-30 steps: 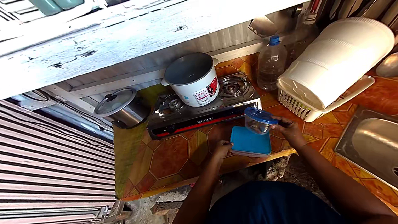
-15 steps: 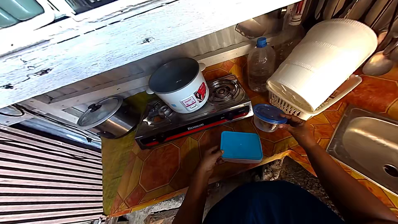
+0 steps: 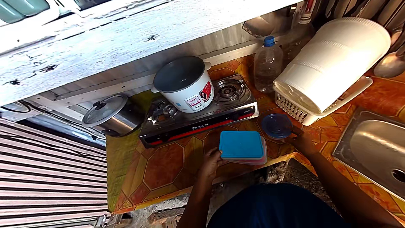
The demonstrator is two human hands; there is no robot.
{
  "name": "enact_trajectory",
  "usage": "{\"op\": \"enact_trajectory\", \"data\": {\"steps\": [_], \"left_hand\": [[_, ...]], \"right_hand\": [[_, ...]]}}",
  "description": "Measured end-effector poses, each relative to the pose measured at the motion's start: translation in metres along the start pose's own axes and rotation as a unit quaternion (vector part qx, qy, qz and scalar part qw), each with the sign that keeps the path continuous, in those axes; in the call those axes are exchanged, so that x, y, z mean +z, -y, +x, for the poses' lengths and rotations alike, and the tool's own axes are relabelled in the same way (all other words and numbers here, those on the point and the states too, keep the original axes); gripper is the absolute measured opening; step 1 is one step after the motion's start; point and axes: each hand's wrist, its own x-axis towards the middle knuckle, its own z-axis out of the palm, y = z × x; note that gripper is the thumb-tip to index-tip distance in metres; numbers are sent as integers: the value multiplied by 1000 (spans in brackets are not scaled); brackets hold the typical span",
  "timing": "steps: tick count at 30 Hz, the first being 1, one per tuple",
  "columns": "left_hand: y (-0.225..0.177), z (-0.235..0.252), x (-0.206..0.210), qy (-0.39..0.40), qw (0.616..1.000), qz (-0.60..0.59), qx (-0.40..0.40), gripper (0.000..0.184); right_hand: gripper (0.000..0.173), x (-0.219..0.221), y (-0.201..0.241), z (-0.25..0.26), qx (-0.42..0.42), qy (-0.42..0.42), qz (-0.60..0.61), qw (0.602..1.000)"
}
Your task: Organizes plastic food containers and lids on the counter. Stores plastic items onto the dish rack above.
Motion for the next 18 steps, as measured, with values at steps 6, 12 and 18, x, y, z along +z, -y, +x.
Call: {"op": "enact_trajectory", "data": {"steps": [6, 12, 18], "left_hand": [[5, -17, -58, -89, 993, -69, 47, 34], [28, -16, -117, -198, 972, -119, 45, 30], [50, -4, -130, -250, 966, -53, 39, 31]], "right_hand": [[46, -8, 7, -25, -104, -86, -99, 986], [32, 18, 23, -65, -231, -35, -128, 964], [53, 63, 19, -80, -301, 91, -170, 934]]}}
